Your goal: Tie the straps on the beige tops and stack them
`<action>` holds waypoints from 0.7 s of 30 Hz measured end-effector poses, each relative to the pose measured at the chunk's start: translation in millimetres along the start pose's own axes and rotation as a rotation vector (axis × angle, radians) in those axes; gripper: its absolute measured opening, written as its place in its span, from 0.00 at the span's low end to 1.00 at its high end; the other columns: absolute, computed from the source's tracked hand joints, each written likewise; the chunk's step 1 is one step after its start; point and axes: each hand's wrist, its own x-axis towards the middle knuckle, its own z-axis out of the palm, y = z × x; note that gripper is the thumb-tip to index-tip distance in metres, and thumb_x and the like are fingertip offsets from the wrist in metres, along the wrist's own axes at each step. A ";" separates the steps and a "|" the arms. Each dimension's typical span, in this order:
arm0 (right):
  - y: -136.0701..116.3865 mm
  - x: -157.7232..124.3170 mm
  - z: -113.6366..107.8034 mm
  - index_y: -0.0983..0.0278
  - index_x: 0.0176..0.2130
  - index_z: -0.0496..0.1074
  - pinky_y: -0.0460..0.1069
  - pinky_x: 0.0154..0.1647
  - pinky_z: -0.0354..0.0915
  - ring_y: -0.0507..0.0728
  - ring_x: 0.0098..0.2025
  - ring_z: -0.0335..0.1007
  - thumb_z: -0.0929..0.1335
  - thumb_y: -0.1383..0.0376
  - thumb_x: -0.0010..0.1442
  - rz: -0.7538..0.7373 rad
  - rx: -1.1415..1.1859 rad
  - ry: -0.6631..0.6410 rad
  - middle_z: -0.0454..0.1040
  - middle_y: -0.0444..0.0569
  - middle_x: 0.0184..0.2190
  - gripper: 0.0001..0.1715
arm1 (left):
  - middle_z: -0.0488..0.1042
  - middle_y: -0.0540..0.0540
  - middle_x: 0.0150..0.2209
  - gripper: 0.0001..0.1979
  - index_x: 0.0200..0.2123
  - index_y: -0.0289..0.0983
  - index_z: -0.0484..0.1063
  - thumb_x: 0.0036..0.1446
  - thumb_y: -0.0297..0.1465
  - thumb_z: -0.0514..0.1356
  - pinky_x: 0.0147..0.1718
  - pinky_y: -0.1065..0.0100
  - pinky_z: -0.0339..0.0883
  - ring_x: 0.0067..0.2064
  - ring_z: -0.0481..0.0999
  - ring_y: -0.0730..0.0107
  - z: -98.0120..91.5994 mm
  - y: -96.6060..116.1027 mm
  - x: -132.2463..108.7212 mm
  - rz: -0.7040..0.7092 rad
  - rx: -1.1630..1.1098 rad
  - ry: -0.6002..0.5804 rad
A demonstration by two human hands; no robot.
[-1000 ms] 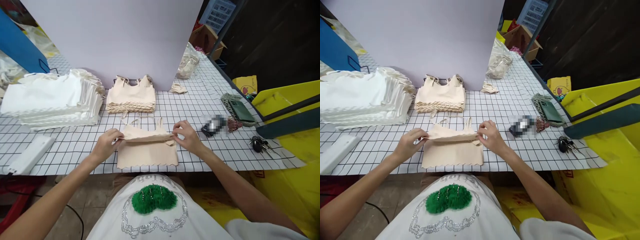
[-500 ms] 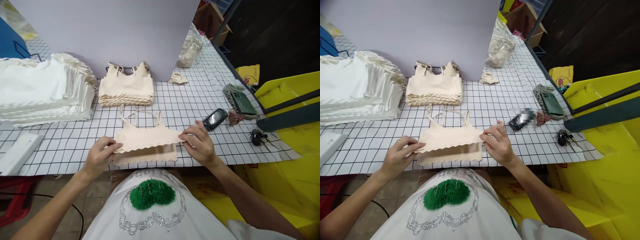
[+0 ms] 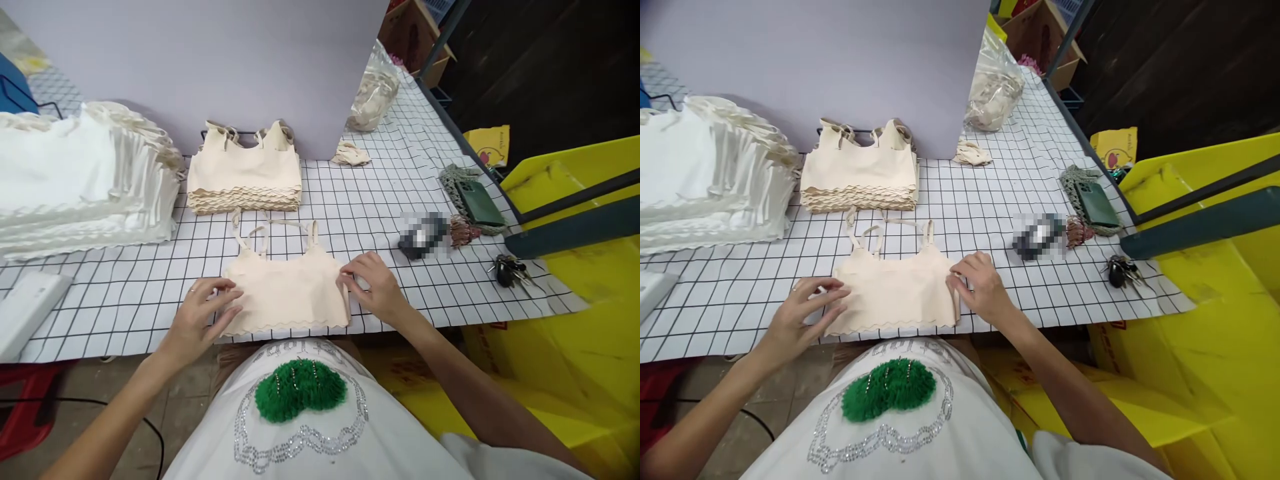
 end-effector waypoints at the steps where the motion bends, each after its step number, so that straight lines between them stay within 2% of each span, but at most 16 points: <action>1: 2.8 2.9 3.6 0.62 0.38 0.72 0.58 0.43 0.64 0.60 0.39 0.67 0.65 0.69 0.67 0.010 -0.041 -0.020 0.75 0.51 0.33 0.06 | 0.75 0.40 0.49 0.11 0.50 0.42 0.76 0.66 0.30 0.59 0.48 0.53 0.70 0.52 0.73 0.54 1.1 -2.0 1.8 0.003 0.045 0.011; 3: 7.3 7.8 8.2 0.63 0.36 0.71 0.59 0.44 0.63 0.61 0.38 0.65 0.65 0.69 0.66 0.002 -0.109 -0.045 0.74 0.51 0.33 0.06 | 0.76 0.39 0.49 0.10 0.48 0.41 0.77 0.66 0.30 0.60 0.48 0.52 0.70 0.51 0.74 0.53 1.6 -8.0 4.2 -0.003 0.098 0.018; 7: 9.8 25.2 9.2 0.64 0.40 0.70 0.58 0.42 0.64 0.61 0.39 0.65 0.65 0.70 0.67 -0.017 -0.067 0.077 0.73 0.53 0.35 0.04 | 0.76 0.41 0.44 0.09 0.44 0.40 0.78 0.67 0.31 0.58 0.47 0.57 0.71 0.49 0.75 0.58 -2.6 -31.9 20.1 -0.119 0.056 0.132; 10: -0.1 49.8 13.2 0.63 0.41 0.70 0.57 0.41 0.65 0.61 0.39 0.66 0.65 0.71 0.67 -0.087 -0.015 0.077 0.74 0.52 0.34 0.04 | 0.77 0.42 0.42 0.11 0.41 0.39 0.79 0.64 0.36 0.59 0.43 0.59 0.71 0.44 0.76 0.59 -2.6 -57.5 52.6 -0.278 0.030 0.164; 12: -11.4 66.8 20.1 0.63 0.40 0.71 0.58 0.42 0.65 0.61 0.39 0.67 0.65 0.71 0.67 -0.170 -0.042 0.026 0.75 0.52 0.34 0.05 | 0.76 0.43 0.38 0.12 0.37 0.37 0.79 0.60 0.39 0.61 0.37 0.62 0.70 0.35 0.75 0.63 0.9 -73.0 79.6 -0.428 0.001 0.131; 14: -22.2 80.9 28.6 0.64 0.39 0.71 0.59 0.43 0.66 0.61 0.39 0.67 0.65 0.72 0.66 -0.247 -0.084 -0.034 0.75 0.52 0.34 0.05 | 0.76 0.43 0.35 0.12 0.33 0.36 0.78 0.56 0.40 0.64 0.36 0.62 0.68 0.33 0.74 0.64 5.5 -84.4 104.2 -0.524 0.002 0.141; 18: -32.6 101.0 40.8 0.65 0.36 0.72 0.58 0.42 0.68 0.60 0.38 0.68 0.65 0.72 0.66 -0.315 -0.069 -0.097 0.75 0.53 0.34 0.07 | 0.75 0.45 0.29 0.10 0.24 0.37 0.74 0.45 0.36 0.69 0.34 0.63 0.64 0.32 0.72 0.63 11.7 -93.0 132.0 -0.616 -0.083 0.161; 21: -34.5 115.8 44.2 0.65 0.36 0.73 0.55 0.40 0.69 0.58 0.37 0.69 0.63 0.73 0.66 -0.269 0.087 -0.090 0.75 0.52 0.33 0.10 | 0.74 0.48 0.24 0.12 0.22 0.37 0.71 0.47 0.38 0.67 0.30 0.66 0.64 0.28 0.71 0.67 11.5 -87.6 134.7 -0.621 -0.205 0.142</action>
